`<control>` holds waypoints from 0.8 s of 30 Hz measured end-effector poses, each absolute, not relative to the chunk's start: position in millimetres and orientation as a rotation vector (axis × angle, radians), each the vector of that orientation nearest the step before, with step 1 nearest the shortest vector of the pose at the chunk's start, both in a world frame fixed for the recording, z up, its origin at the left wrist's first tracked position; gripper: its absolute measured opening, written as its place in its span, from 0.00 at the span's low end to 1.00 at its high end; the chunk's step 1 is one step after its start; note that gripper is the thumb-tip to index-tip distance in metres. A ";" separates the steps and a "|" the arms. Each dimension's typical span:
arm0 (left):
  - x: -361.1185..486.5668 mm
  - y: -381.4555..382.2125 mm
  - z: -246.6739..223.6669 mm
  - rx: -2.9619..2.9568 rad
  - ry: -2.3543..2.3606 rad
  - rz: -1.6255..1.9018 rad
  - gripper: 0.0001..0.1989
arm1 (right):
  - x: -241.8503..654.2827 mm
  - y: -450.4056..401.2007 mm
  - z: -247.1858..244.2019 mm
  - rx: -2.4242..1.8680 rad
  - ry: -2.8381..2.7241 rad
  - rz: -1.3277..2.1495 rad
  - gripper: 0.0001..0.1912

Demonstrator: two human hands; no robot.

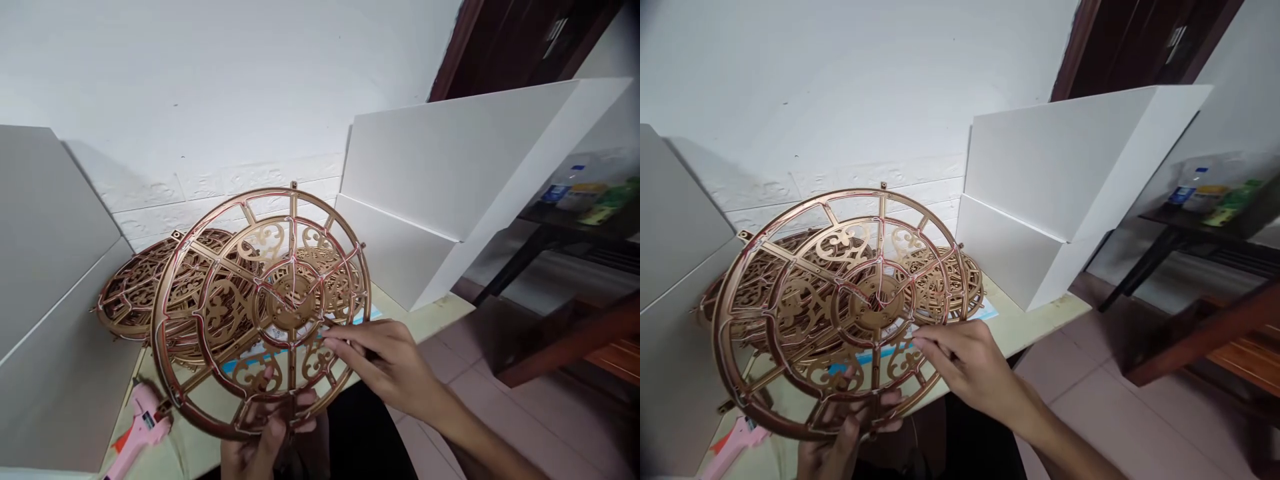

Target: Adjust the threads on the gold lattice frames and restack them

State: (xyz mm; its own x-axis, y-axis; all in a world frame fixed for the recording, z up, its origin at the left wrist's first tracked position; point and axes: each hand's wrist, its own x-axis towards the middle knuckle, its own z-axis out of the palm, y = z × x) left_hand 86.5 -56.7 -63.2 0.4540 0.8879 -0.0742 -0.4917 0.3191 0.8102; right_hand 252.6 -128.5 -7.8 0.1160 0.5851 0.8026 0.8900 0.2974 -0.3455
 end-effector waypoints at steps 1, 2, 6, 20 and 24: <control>86.5 -56.3 -63.2 0.803 0.580 0.981 0.21 | 252.3 -129.0 -7.5 -1.375 -1.561 -0.381 0.08; 86.4 -55.6 -62.7 0.799 0.584 0.986 0.23 | 252.3 -130.0 -7.0 -1.367 -1.547 -0.380 0.07; 82.4 -48.6 -59.1 0.813 0.620 0.959 0.29 | 260.8 -138.9 -6.5 -1.367 -1.311 -0.268 0.04; 82.8 -34.4 -49.8 0.708 0.610 0.916 0.35 | 269.2 -144.3 -40.8 -1.498 -1.028 -0.707 0.08; 84.7 -35.8 -50.2 0.723 0.607 0.933 0.34 | 243.9 -142.9 -13.5 -1.472 -1.328 -0.839 0.15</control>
State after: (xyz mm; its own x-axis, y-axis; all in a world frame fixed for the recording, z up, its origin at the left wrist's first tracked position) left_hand 84.7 -35.8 -50.2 0.4665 0.8711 -0.1536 -0.4927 0.4001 0.7728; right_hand 243.9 -142.9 -13.5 0.1753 0.3280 0.9283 0.9792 0.0398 -0.1990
